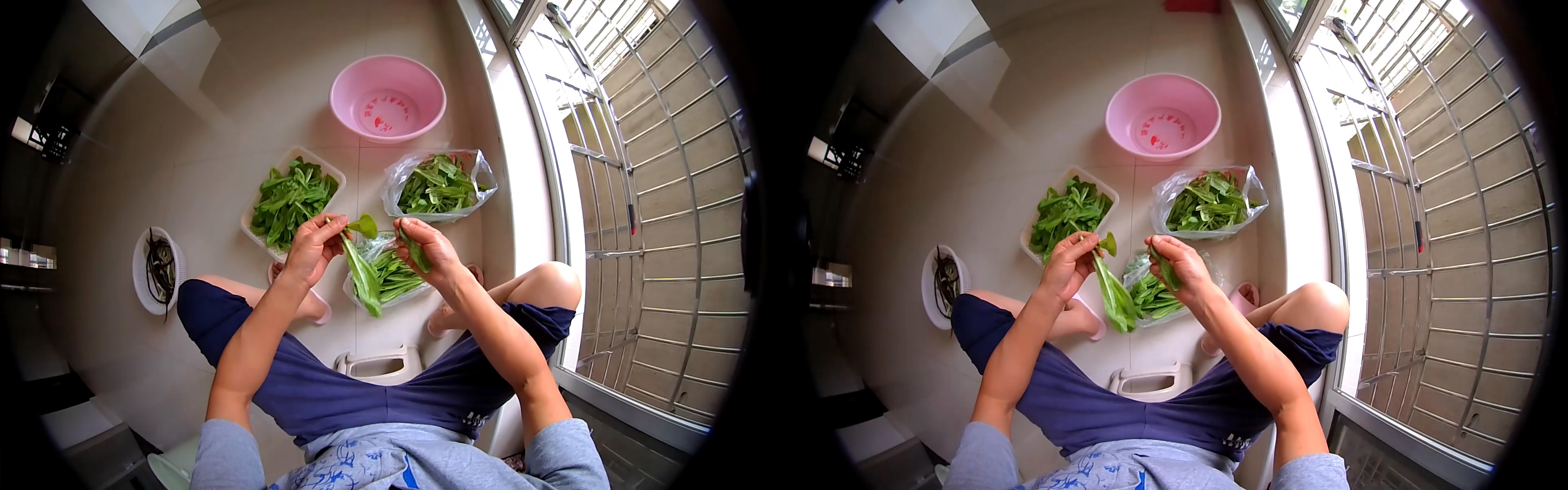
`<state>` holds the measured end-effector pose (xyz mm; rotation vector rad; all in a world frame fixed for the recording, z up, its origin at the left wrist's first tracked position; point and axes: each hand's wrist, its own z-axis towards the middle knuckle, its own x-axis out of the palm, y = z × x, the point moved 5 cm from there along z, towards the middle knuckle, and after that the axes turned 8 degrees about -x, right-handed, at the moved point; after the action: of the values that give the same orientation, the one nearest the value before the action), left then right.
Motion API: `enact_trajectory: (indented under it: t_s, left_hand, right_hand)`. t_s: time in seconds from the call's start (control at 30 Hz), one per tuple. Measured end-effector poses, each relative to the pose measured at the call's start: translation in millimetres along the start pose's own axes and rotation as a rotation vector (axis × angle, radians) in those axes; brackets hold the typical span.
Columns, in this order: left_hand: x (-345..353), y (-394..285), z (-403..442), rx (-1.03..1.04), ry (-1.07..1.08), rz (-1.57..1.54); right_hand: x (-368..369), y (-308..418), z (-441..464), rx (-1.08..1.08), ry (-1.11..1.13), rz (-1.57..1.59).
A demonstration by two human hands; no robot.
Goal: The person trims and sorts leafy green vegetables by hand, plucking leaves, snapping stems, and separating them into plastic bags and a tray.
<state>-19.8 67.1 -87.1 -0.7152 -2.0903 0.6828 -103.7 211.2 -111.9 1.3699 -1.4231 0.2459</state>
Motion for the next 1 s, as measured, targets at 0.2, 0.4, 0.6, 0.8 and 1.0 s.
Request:
enact_trajectory:
  t_s: [0.2,0.4,0.6,0.8,1.0]
  left_hand:
    - [17,13,-7,-0.168,0.154,0.267]
    - [30,29,-8,-0.242,0.238,0.408]
    - [31,36,-10,-0.297,0.254,0.439]
    - [31,41,-10,-0.351,0.286,0.355]
    - [30,38,-11,-0.364,0.271,0.332]
  right_hand:
    - [9,12,-3,-0.085,-0.028,-0.076]
    - [12,13,-3,-0.15,-0.011,-0.284]
    - [10,10,-5,-0.131,0.014,-0.39]
    - [14,5,-6,-0.033,0.061,-0.357]
    - [22,20,-10,-0.003,0.135,-0.568]
